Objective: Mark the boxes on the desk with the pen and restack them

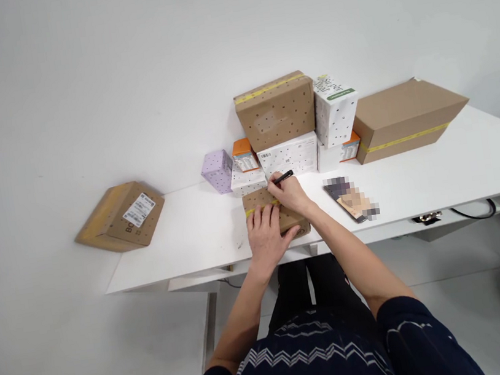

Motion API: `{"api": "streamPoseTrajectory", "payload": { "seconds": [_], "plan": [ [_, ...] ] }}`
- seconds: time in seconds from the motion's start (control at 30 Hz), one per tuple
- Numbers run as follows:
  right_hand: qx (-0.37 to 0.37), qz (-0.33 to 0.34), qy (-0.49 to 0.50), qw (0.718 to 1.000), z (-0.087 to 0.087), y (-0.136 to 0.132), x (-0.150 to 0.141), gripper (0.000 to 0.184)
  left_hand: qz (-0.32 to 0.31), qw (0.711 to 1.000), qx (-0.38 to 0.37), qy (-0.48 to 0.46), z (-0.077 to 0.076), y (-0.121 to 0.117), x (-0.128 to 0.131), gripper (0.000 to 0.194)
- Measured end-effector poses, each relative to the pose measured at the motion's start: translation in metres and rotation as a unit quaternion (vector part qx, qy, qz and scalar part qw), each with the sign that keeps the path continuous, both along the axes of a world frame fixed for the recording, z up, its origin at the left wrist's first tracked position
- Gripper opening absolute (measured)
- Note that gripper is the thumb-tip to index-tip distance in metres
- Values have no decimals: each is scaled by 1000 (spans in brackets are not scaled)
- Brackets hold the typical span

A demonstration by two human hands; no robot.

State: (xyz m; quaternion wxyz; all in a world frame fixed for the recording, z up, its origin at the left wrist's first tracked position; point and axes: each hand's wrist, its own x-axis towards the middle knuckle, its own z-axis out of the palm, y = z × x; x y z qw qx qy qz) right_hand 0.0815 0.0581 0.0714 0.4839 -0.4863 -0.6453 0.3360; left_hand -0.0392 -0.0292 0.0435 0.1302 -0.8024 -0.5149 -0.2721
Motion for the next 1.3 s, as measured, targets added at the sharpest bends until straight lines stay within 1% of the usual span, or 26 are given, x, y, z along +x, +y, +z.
{"api": "streamPoseTrajectory", "payload": {
  "seconds": [0.17, 0.53, 0.73, 0.87, 0.93, 1.0, 1.1, 1.17, 1.23, 1.3],
  "plan": [
    [1, -1, -20, 1000, 2, 0, -1, 14, 1, 1000, 4, -4, 0, 0, 0, 60],
    [-7, -6, -20, 1000, -1, 0, -1, 13, -3, 1000, 4, -7, -2, 0, 1, 62],
    [-4, 7, -19, 1000, 0, 1, 0, 14, 2, 1000, 4, -2, -1, 0, 1, 61],
    [1, 1, -21, 1000, -1, 0, 0, 13, 5, 1000, 9, 2, -1, 0, 1, 62],
    [7, -5, -9, 1000, -2, -1, 1, 13, 5, 1000, 10, 4, -1, 0, 1, 63],
    [1, -13, 30, 999, -2, -2, 1, 13, 7, 1000, 8, 8, -1, -1, 2, 63],
    [-9, -44, 130, 990, -2, -4, 3, 15, 12, 1000, 2, 17, 0, -3, 1, 63],
    [6, -90, 193, 977, -4, -6, 7, 18, 15, 1000, -2, 22, 1, -4, 1, 63],
    [32, -150, 234, 960, -11, -10, 16, 22, 16, 1000, -4, 26, 2, -4, 0, 64],
    [54, -211, 226, 949, -25, -16, 30, 26, 16, 999, -5, 28, 3, -3, 0, 65]
  ]
}}
